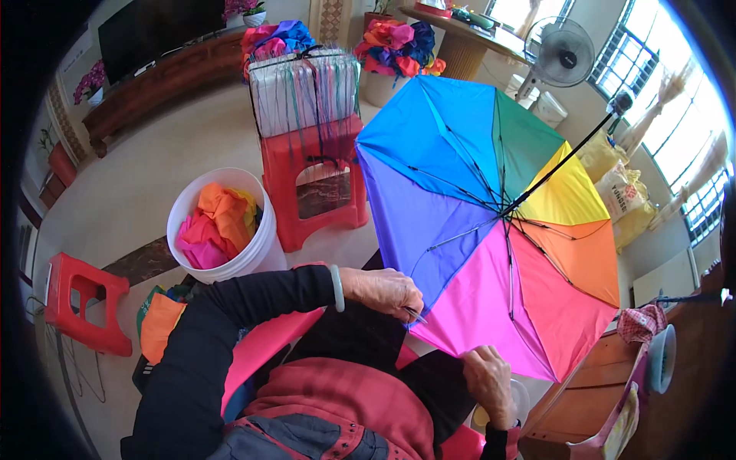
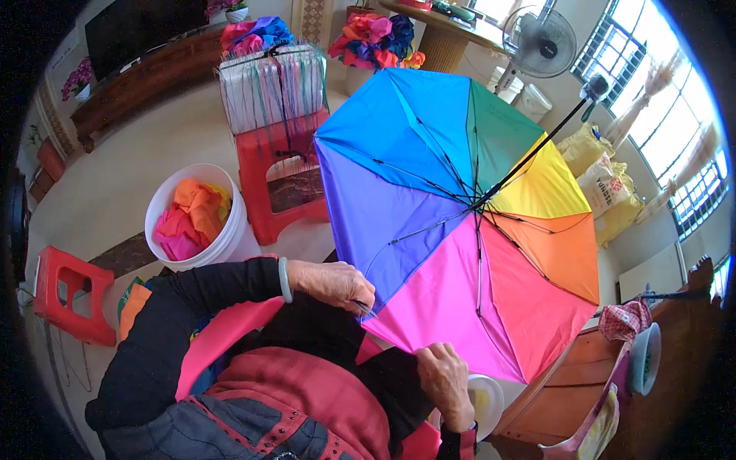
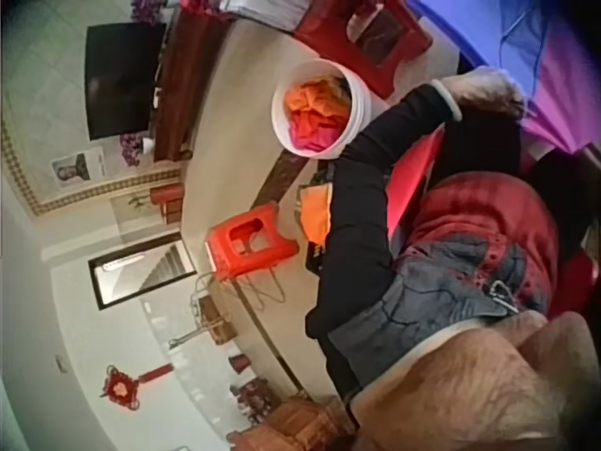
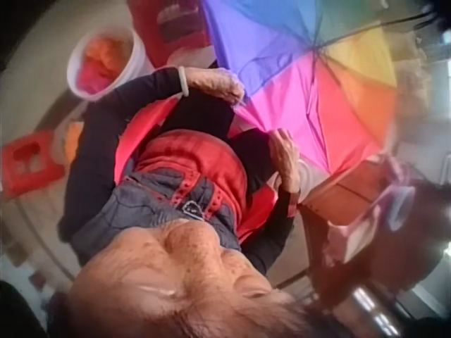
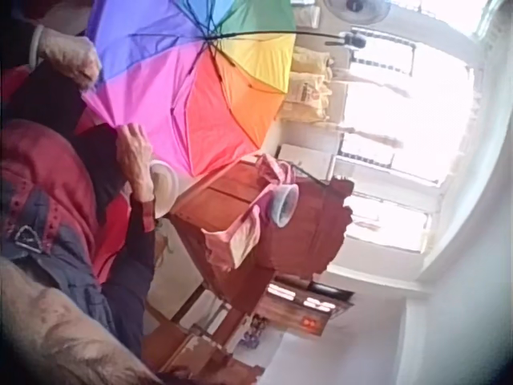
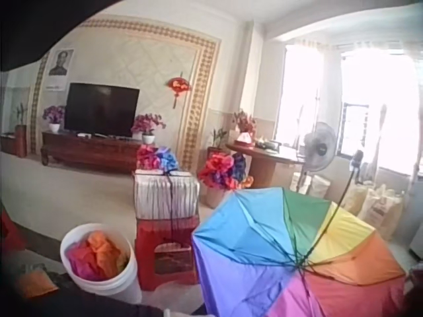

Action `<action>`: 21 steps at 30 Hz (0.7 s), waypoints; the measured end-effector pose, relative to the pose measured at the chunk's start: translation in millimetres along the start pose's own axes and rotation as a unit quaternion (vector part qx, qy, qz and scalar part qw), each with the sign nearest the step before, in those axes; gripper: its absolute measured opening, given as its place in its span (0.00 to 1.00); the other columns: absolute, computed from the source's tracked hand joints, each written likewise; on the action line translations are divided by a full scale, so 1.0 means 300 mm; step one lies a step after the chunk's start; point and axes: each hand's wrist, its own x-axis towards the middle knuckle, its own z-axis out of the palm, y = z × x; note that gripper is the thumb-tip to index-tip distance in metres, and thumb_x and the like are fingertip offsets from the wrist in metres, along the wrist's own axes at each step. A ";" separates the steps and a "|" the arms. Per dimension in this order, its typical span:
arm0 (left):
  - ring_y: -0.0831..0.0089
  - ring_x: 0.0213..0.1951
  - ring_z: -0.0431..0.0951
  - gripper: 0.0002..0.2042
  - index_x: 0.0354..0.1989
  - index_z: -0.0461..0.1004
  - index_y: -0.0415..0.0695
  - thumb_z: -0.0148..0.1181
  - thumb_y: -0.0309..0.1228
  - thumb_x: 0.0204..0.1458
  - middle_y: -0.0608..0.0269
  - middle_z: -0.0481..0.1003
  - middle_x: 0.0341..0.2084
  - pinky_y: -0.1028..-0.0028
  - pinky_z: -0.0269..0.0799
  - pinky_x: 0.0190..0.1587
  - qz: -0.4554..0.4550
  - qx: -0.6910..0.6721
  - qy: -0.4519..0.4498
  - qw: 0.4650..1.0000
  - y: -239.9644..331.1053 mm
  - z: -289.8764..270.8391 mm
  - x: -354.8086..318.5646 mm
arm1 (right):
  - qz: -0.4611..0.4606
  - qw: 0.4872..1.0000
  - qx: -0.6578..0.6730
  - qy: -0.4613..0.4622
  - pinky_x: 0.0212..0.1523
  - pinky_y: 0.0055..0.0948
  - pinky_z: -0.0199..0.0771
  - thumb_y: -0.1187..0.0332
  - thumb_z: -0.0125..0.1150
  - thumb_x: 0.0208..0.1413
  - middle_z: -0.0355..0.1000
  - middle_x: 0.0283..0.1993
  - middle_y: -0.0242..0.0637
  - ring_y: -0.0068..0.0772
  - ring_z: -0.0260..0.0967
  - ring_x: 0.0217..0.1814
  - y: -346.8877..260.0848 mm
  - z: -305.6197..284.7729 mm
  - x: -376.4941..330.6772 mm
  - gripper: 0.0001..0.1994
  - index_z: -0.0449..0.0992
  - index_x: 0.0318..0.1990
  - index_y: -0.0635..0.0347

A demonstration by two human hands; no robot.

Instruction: Repairing a rainbow-colored umbrella by sewing the fabric back onto the metal ribs using a needle and thread.

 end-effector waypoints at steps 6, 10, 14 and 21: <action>0.59 0.31 0.72 0.05 0.28 0.70 0.43 0.56 0.29 0.44 0.59 0.70 0.26 0.65 0.66 0.32 0.032 -0.057 -0.011 0.998 -0.008 0.027 0.008 | 0.003 1.000 0.013 0.006 0.29 0.36 0.66 0.72 0.55 0.40 0.64 0.26 0.36 0.39 0.64 0.31 0.013 0.029 -0.011 0.07 0.71 0.30 0.55; 0.59 0.31 0.72 0.06 0.30 0.70 0.42 0.56 0.29 0.44 0.59 0.70 0.28 0.65 0.67 0.33 0.066 -0.030 0.014 0.997 -0.001 0.026 0.007 | 0.010 1.000 0.011 0.007 0.29 0.36 0.66 0.72 0.54 0.41 0.64 0.26 0.36 0.40 0.64 0.32 0.014 0.028 -0.022 0.06 0.71 0.30 0.55; 0.58 0.32 0.73 0.07 0.32 0.70 0.42 0.56 0.29 0.45 0.58 0.71 0.30 0.65 0.67 0.34 0.073 0.007 0.032 0.997 0.010 0.025 0.008 | 0.015 1.000 0.010 0.011 0.30 0.36 0.66 0.73 0.53 0.42 0.64 0.26 0.36 0.40 0.64 0.32 0.015 0.038 -0.017 0.05 0.70 0.30 0.55; 0.58 0.32 0.73 0.07 0.32 0.71 0.42 0.55 0.29 0.45 0.58 0.72 0.28 0.66 0.68 0.33 0.051 0.002 0.050 0.997 0.022 0.032 0.005 | 0.006 1.000 0.005 0.017 0.30 0.35 0.66 0.73 0.54 0.44 0.65 0.27 0.37 0.40 0.65 0.32 0.018 0.051 -0.008 0.05 0.70 0.31 0.57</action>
